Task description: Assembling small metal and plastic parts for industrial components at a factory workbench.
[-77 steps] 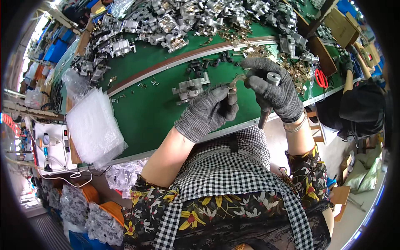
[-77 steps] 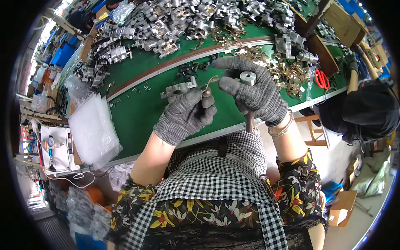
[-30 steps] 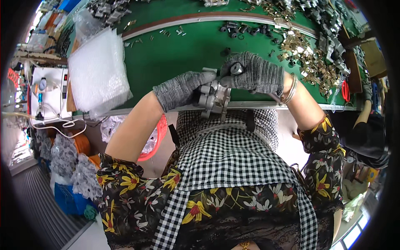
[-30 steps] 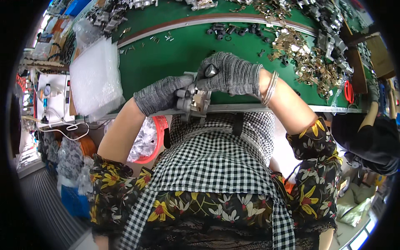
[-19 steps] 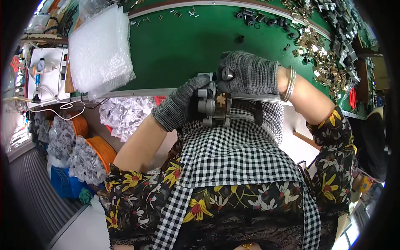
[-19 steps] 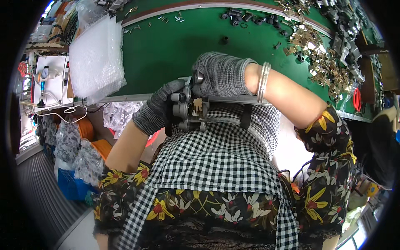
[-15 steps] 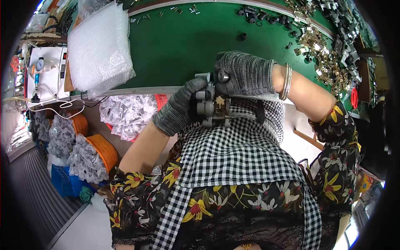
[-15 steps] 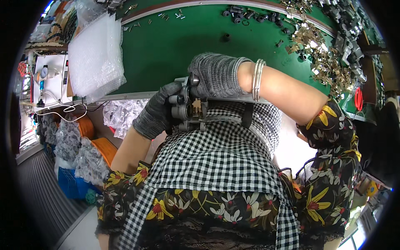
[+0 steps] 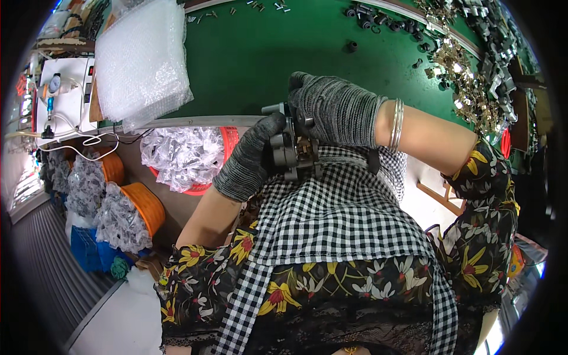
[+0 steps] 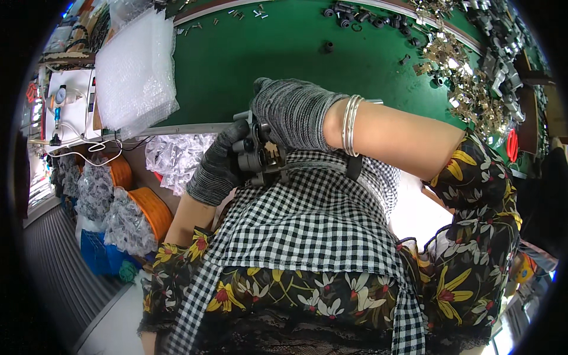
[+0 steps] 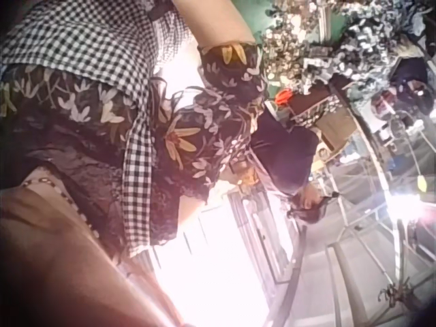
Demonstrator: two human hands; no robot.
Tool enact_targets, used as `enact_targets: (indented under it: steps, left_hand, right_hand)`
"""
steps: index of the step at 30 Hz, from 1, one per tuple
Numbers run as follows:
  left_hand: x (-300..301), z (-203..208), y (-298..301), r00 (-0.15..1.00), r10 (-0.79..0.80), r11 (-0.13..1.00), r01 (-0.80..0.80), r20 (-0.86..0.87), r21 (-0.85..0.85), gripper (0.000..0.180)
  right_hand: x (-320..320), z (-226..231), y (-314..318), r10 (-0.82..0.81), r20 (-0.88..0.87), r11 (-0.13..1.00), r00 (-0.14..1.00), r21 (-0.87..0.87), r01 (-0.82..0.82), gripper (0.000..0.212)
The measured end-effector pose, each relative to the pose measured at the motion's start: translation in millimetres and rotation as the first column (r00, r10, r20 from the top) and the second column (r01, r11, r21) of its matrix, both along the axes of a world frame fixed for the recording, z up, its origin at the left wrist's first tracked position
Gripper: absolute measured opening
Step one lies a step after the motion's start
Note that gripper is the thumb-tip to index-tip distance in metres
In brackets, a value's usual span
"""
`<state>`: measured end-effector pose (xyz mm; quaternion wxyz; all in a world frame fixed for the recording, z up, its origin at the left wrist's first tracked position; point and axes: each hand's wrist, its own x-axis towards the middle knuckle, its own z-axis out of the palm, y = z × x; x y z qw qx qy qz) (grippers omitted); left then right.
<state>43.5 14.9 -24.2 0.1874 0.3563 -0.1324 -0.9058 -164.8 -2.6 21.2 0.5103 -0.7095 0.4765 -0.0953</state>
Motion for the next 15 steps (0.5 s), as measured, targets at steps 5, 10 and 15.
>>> enact_targets:
  steps: [5, 10, 15]
  left_hand:
    - [-3.5, 6.2, 7.2, 0.998, 0.048, 0.990, -0.055, -0.051, -0.130, 0.052]
    - [-19.4, 16.2, 25.0, 0.910, 0.406, 0.904, -0.387, 0.084, -0.183, 0.051]
    - [-22.7, 17.0, 32.7, 0.917, 0.398, 0.902, -0.385, 0.032, -0.196, 0.048]
  right_hand:
    - [1.6, -11.9, -8.0, 0.083, -0.204, 0.932, 0.975, -0.332, -0.149, 0.024]
    - [-6.1, 28.4, -20.8, -0.032, -0.107, 0.862, 0.994, -0.506, -0.027, 0.022]
    - [-6.9, 42.9, -16.6, -0.094, 0.012, 0.862, 0.995, -0.500, 0.088, 0.020]
